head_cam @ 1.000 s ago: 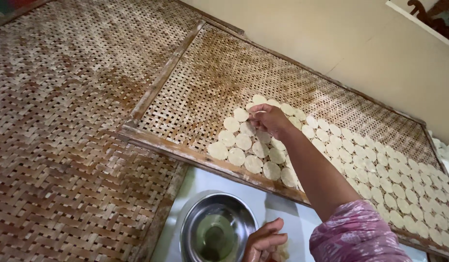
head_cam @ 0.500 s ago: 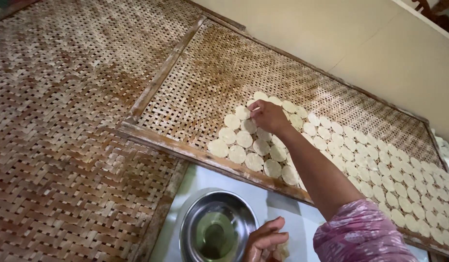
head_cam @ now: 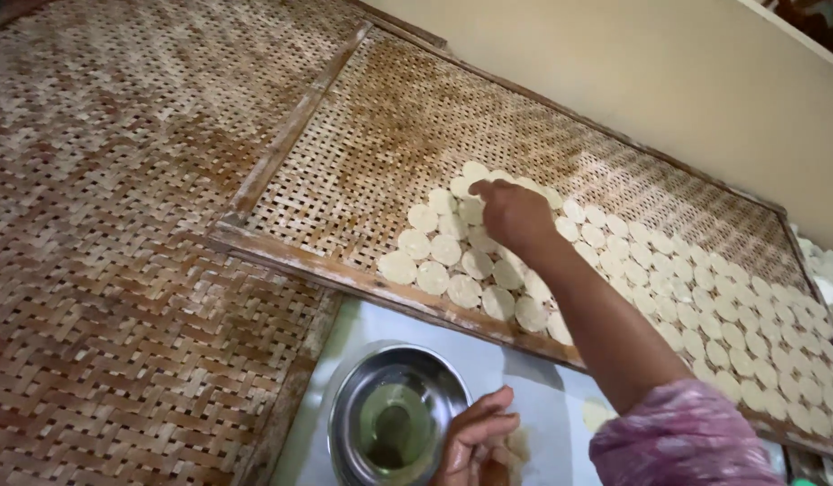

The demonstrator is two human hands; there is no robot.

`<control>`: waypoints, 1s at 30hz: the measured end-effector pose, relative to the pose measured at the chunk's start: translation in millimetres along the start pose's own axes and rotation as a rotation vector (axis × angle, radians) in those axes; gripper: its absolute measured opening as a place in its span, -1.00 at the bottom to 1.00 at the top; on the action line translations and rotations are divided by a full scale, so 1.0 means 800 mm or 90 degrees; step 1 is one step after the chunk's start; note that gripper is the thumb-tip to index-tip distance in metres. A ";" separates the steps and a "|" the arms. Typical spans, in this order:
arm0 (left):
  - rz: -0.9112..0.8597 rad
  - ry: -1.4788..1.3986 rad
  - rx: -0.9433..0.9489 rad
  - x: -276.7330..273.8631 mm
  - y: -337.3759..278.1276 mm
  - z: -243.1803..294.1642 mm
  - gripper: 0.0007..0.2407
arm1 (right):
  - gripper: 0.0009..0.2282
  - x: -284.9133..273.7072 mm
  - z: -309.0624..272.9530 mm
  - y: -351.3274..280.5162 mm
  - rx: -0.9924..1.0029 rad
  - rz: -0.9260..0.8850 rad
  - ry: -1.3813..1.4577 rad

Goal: Rolling out dough and placing small round pieces onto a woven drying mat.

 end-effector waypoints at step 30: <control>0.286 0.115 -0.013 0.080 0.008 0.131 -0.79 | -0.76 0.095 0.112 -0.420 0.141 -0.066 0.198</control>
Point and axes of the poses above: each hand's wrist, its own y-axis towards the middle knuckle, its own x-axis out of the palm, z = x × y, the point moved 3 cm from there along y, towards the middle knuckle
